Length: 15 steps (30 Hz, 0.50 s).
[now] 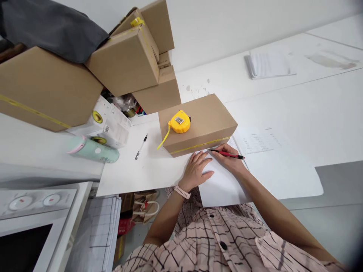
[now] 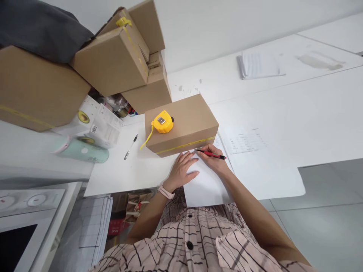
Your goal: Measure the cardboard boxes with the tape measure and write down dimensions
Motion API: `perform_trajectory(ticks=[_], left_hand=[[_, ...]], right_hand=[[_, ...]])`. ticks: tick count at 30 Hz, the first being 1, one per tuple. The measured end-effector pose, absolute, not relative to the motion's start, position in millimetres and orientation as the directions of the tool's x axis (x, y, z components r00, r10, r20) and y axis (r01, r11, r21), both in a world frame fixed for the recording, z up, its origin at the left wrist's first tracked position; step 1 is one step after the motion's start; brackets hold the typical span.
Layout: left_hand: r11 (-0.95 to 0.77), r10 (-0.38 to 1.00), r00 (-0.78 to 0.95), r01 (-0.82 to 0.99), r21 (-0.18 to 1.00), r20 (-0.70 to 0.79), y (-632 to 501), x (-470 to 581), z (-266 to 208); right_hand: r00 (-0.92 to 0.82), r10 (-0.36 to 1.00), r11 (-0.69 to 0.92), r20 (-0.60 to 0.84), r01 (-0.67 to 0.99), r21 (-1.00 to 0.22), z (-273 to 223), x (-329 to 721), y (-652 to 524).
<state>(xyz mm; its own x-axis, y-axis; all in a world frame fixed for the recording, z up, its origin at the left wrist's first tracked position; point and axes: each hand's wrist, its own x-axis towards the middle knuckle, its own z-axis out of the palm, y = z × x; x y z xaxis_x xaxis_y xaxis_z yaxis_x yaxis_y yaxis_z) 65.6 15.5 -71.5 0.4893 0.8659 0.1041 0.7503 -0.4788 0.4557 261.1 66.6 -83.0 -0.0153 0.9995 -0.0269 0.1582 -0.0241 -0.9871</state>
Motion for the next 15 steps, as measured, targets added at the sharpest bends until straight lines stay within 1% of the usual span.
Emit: perform_trajectory(ticks=[4,6,15], left_hand=[[-0.479,0.865,0.490,0.749,0.458,0.105,15.5,65.3,-71.8],[-0.480,0.866,0.489,0.749,0.457,0.107,15.5,65.3,-72.4],[-0.479,0.866,0.489,0.750,0.456,0.106,15.7,65.3,-73.3]], right_hand=[[0.094,0.994,0.039,0.059,0.201,-0.979,-80.8,257.4,67.9],[0.120,0.988,0.073,0.101,0.213,-0.974,-81.0,253.9,70.7],[0.133,0.983,0.087,0.124,0.255,-0.963,-82.5,248.6,74.2]])
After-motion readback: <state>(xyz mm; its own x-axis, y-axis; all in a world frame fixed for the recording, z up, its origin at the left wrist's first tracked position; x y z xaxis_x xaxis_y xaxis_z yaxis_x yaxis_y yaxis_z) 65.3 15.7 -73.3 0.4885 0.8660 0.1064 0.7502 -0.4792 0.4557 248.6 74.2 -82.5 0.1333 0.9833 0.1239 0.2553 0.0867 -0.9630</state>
